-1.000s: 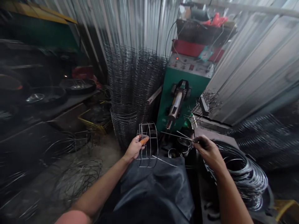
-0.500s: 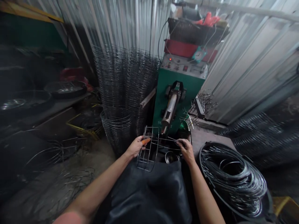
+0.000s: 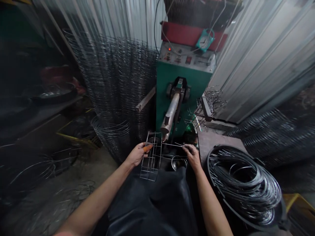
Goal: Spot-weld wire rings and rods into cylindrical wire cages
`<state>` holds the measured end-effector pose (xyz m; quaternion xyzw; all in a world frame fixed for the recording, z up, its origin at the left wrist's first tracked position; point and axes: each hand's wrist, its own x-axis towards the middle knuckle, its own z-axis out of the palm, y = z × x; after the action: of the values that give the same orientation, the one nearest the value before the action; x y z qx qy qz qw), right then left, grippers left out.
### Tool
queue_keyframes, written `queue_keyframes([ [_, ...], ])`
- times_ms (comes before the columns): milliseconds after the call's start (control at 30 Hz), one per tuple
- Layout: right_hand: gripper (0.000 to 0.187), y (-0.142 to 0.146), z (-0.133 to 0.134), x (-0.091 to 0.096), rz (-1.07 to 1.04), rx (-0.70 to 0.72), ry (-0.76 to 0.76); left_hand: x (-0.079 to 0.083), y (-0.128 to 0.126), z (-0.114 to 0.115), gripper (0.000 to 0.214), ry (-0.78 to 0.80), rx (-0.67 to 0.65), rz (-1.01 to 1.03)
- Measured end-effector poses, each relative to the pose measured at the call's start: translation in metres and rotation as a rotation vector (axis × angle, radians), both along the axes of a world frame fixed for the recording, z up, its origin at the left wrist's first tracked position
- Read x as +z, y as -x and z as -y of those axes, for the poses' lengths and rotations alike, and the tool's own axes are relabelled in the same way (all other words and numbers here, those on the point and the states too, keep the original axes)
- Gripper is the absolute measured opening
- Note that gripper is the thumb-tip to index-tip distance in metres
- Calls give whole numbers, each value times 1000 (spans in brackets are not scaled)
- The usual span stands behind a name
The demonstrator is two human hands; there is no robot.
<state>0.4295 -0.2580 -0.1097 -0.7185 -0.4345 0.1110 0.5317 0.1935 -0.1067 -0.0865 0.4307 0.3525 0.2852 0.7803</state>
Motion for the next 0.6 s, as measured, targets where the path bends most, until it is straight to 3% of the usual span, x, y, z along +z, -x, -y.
queue_keyframes([
  [600,30,-12,-6,-5,-56,6,16,4,-10,-4,37,-3,-8,-44],
])
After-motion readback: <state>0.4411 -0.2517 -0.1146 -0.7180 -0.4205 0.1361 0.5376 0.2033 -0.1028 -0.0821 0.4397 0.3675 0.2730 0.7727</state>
